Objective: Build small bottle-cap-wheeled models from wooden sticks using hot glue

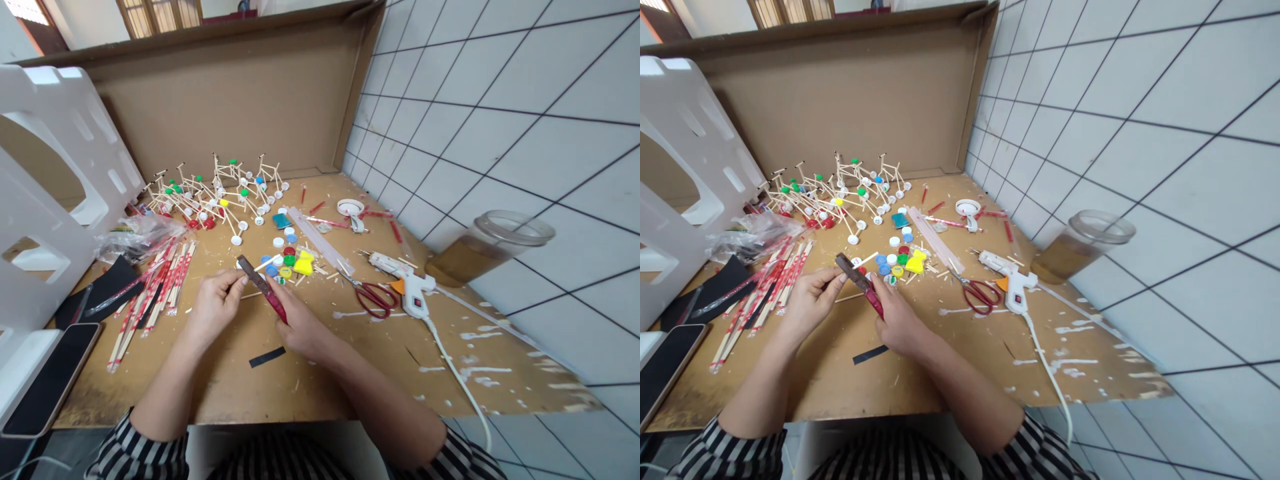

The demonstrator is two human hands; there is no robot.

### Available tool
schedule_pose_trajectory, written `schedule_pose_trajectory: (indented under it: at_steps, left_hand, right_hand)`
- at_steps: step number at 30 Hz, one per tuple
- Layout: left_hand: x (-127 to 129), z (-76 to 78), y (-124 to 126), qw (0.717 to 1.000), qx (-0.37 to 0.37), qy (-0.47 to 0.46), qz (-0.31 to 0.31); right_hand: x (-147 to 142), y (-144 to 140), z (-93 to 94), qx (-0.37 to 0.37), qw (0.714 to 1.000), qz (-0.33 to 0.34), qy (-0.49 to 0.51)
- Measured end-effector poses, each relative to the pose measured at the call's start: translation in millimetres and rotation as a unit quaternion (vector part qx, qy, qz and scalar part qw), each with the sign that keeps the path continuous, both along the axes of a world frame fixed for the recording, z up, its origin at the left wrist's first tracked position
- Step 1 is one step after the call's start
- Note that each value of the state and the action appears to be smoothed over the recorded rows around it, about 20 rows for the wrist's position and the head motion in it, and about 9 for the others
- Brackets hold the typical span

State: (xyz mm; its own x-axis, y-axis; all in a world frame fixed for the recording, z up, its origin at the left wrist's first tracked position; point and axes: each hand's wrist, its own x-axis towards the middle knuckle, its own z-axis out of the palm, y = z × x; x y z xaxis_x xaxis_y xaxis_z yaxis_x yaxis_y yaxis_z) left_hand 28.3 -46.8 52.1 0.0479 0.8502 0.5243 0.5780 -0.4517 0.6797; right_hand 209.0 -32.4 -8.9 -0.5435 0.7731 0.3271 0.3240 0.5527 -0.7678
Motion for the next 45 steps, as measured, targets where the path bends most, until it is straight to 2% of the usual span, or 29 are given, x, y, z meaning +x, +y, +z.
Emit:
schedule_pose_trajectory:
  at_steps: [28, 45]
  left_hand:
    - [0.2, 1.5, -0.4, 1.000, 0.007, 0.020, -0.002]
    - [0.0, 2.7, -1.5, 0.999, 0.021, 0.038, -0.009]
  right_hand:
    - [-1.0, 0.5, 2.4, 0.003, 1.000, -0.007, -0.001]
    - [2.9, -0.3, 7.4, -0.020, 1.000, 0.015, -0.009]
